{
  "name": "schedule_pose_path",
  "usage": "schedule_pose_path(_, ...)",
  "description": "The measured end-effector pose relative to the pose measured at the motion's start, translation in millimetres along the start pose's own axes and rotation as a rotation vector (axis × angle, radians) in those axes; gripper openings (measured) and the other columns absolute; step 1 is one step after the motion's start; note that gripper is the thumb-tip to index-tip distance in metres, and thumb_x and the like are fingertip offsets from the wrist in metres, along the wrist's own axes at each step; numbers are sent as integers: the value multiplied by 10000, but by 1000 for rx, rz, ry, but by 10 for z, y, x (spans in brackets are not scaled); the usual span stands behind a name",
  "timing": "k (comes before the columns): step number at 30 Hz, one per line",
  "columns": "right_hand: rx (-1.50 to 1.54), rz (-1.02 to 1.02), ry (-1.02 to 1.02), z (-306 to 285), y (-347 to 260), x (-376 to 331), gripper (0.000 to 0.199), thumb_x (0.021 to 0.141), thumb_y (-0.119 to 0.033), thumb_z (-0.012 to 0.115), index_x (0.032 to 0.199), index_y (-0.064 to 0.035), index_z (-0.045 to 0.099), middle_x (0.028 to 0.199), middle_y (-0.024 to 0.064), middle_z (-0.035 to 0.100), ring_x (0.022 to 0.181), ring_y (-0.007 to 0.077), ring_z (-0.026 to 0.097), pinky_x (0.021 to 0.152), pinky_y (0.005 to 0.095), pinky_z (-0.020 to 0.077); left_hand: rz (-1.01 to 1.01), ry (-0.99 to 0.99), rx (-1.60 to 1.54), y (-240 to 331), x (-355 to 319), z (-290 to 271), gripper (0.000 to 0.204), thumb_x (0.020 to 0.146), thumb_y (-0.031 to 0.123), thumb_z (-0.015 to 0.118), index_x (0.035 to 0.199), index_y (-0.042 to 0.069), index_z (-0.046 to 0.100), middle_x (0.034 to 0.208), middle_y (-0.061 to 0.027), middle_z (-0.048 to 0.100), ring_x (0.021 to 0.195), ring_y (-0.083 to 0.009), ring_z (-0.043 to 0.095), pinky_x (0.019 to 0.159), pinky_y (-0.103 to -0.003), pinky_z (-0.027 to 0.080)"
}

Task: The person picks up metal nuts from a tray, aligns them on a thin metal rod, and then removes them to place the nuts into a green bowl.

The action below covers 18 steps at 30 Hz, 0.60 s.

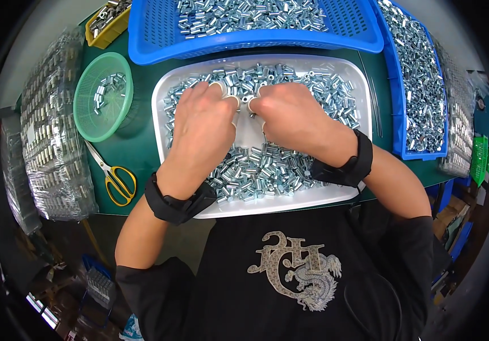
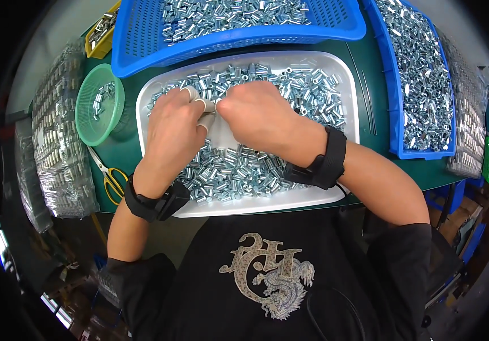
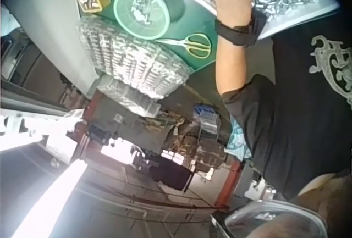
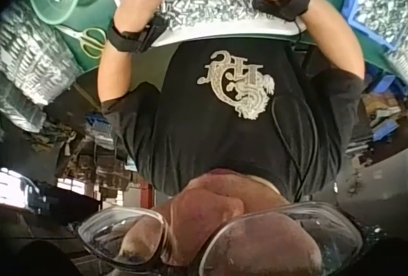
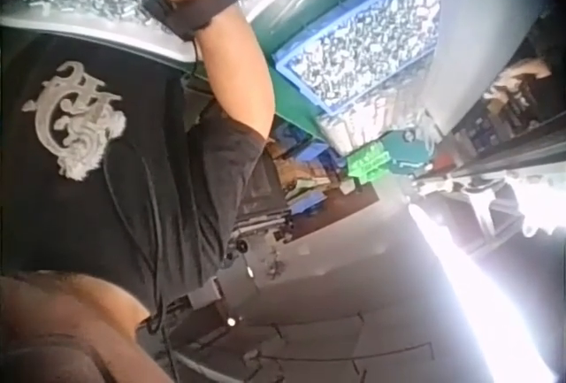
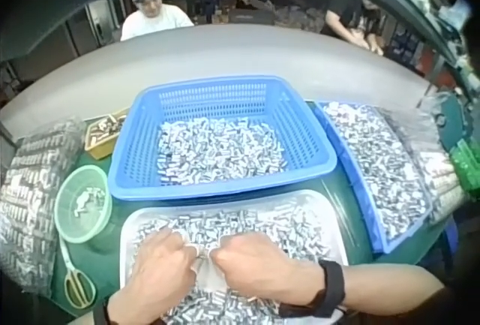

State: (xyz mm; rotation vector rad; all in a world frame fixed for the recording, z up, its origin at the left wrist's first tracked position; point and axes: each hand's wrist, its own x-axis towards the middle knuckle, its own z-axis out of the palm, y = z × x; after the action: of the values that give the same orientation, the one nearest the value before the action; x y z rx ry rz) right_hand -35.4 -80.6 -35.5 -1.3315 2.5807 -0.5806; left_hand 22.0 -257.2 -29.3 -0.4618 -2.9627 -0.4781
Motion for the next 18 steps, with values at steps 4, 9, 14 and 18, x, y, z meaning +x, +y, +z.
schedule_pose_path(4,-57,-48,-74,-17,-21,51,166,618,4,605,771,-26,663,766,145,621,743,364,626,646,465,504,-47,44,-84,44,-104,-87,124,662,7,643,782,27,666,780,-139,592,824,-317,567,742,-425,441)
schedule_pose_path(9,13,-53,-84,-177,35,68,168,617,3,605,771,-16,671,788,152,623,745,368,627,650,462,508,-87,21,-215,108,-231,-87,212,604,-5,689,809,16,643,778,-137,597,810,-320,561,724,-427,440)
schedule_pose_path(14,60,-30,-232,-319,20,15,153,601,11,612,745,2,663,780,171,628,750,375,633,655,469,510,-57,13,-198,134,-274,-122,218,604,1,699,810,7,631,764,-132,598,792,-316,562,725,-423,439)
schedule_pose_path(18,2,58,-382,-329,-82,77,134,591,13,627,721,14,654,765,185,634,767,377,640,670,474,512,-90,15,-200,204,-278,-142,151,688,6,728,804,42,639,738,-116,618,735,-327,572,752,-419,435)
